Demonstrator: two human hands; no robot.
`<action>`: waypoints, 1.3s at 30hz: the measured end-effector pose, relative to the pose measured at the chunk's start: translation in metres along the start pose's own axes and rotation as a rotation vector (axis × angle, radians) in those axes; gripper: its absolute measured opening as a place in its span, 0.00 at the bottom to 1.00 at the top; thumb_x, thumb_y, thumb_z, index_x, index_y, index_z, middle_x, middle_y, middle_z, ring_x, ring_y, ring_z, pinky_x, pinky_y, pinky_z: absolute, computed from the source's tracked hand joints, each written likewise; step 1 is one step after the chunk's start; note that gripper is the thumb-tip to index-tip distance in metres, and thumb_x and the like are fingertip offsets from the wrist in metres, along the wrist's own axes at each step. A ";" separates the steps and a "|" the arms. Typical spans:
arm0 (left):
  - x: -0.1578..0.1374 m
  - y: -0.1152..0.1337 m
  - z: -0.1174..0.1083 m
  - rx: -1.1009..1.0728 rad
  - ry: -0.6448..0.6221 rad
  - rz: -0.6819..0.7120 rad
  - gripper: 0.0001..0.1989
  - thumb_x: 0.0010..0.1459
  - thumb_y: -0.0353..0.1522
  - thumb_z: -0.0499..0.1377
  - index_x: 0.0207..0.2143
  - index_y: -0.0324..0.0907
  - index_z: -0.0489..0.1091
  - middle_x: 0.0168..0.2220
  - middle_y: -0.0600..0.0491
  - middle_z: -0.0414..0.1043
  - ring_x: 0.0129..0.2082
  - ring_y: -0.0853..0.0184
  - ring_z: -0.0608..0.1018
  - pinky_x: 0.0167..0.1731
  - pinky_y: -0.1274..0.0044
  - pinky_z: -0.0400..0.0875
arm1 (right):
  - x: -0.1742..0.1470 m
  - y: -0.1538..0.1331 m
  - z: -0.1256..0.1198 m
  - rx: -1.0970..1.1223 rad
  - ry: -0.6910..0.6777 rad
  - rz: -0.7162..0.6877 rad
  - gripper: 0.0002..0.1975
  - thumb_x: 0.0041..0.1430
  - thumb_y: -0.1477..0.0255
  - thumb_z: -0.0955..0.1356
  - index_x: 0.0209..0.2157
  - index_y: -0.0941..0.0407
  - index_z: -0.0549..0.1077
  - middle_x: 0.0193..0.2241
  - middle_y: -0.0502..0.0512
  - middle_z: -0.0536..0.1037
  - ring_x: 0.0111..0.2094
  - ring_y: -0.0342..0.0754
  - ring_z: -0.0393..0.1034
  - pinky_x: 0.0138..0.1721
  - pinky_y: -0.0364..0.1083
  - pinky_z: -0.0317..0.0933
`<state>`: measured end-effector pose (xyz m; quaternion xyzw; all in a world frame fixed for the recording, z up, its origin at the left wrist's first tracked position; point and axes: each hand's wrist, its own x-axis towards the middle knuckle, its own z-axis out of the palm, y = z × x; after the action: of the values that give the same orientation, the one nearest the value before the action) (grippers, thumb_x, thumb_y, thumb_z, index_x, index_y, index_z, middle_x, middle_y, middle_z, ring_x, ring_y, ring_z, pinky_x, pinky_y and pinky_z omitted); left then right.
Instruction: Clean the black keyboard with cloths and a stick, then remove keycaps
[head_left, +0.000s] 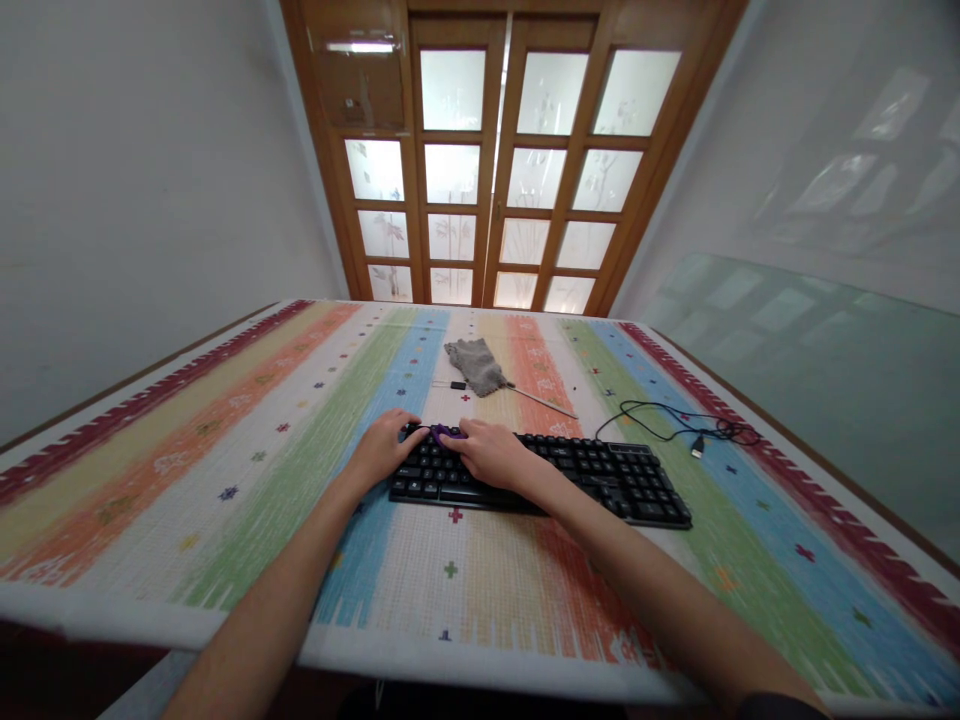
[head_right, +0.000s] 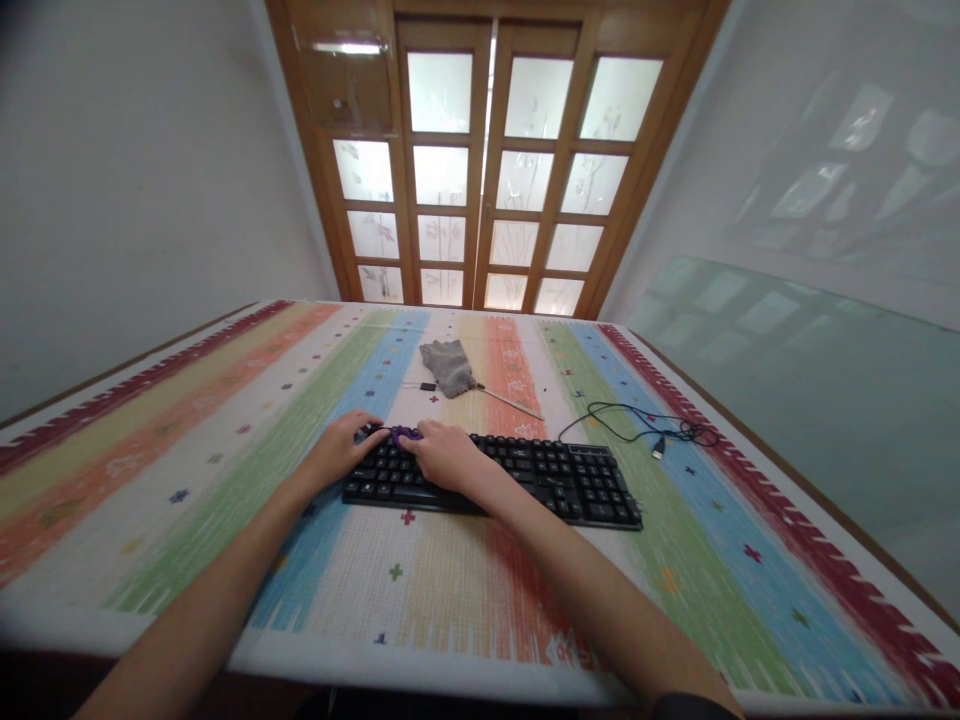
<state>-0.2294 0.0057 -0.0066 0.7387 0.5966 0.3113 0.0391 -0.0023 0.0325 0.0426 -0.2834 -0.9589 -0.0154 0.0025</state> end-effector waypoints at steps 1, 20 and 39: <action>0.000 0.000 0.000 0.001 0.001 0.001 0.12 0.63 0.40 0.56 0.37 0.42 0.73 0.37 0.49 0.75 0.40 0.60 0.76 0.45 0.69 0.70 | 0.000 0.001 0.000 -0.001 -0.001 -0.002 0.22 0.68 0.72 0.59 0.61 0.51 0.67 0.43 0.63 0.73 0.41 0.52 0.70 0.37 0.46 0.60; -0.001 0.003 -0.002 0.012 -0.017 -0.009 0.13 0.64 0.41 0.55 0.38 0.42 0.73 0.37 0.49 0.75 0.42 0.59 0.76 0.46 0.68 0.70 | -0.026 0.024 -0.014 -0.013 -0.055 0.063 0.18 0.67 0.73 0.60 0.52 0.50 0.76 0.38 0.58 0.74 0.37 0.48 0.69 0.34 0.44 0.54; -0.002 0.002 -0.003 -0.011 -0.024 -0.010 0.14 0.64 0.42 0.54 0.38 0.41 0.73 0.38 0.48 0.75 0.39 0.60 0.77 0.46 0.67 0.70 | -0.082 0.068 -0.010 -0.003 -0.099 0.242 0.19 0.65 0.73 0.60 0.50 0.49 0.78 0.38 0.57 0.75 0.37 0.48 0.70 0.35 0.43 0.56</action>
<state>-0.2293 0.0029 -0.0042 0.7391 0.5982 0.3054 0.0517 0.1037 0.0442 0.0530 -0.3973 -0.9166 -0.0025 -0.0435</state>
